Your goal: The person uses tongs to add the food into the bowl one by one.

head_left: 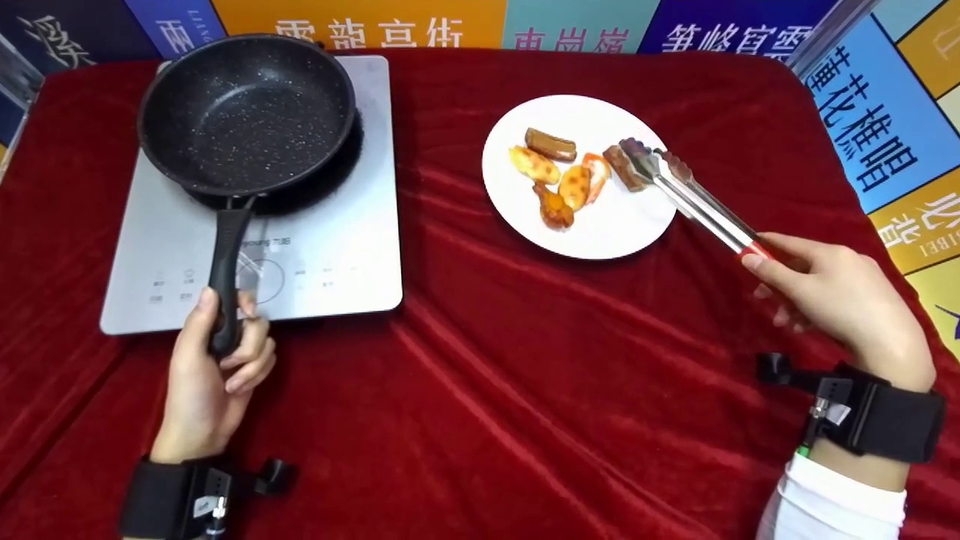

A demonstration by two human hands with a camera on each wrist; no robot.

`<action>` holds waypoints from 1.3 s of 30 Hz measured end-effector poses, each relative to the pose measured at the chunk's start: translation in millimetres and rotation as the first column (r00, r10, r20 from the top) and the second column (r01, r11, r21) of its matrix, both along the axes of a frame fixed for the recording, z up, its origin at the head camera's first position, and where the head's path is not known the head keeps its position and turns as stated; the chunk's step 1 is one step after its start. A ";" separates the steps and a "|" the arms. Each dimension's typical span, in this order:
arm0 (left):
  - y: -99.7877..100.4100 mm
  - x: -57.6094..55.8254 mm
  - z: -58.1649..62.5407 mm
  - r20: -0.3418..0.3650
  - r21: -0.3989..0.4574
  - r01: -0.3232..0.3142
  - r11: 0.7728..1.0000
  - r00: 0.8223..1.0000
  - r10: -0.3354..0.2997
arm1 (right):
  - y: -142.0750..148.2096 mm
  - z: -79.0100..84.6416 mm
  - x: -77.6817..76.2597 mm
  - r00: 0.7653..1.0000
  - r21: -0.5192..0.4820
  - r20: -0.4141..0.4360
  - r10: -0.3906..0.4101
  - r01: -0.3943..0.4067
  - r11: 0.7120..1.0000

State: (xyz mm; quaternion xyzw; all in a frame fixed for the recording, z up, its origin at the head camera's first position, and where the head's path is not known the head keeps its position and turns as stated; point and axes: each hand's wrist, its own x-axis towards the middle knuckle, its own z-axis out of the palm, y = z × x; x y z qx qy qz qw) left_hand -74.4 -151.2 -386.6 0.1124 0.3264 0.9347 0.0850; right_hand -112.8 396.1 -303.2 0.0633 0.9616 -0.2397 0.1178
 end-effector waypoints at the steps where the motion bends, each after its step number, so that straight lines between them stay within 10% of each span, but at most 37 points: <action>1: -0.1 0.2 -0.1 0.002 0.003 -0.001 1.000 1.000 0.001 | -0.1 0.1 0.2 1.000 0.003 -0.005 0.002 -0.002 1.000; 14: 0.5 0.4 0.7 0.017 0.000 -0.011 1.000 1.000 0.011 | -3.7 4.1 -0.4 0.989 0.257 -0.131 0.063 -0.028 0.966; 25: 0.8 -0.4 1.4 0.015 -0.005 -0.017 1.000 1.000 0.017 | -23.3 -4.8 -8.6 0.986 0.284 -0.159 0.054 -0.007 0.959; 33: 0.8 0.2 1.4 0.015 -0.020 -0.020 1.000 1.000 0.020 | -25.2 -12.6 -12.8 0.989 0.140 -0.134 0.067 -0.049 0.989; 39: -0.1 0.0 2.0 0.015 -0.036 -0.016 0.999 1.000 0.016 | -16.4 -26.8 -20.9 1.000 -0.211 -0.022 -0.002 -0.003 0.978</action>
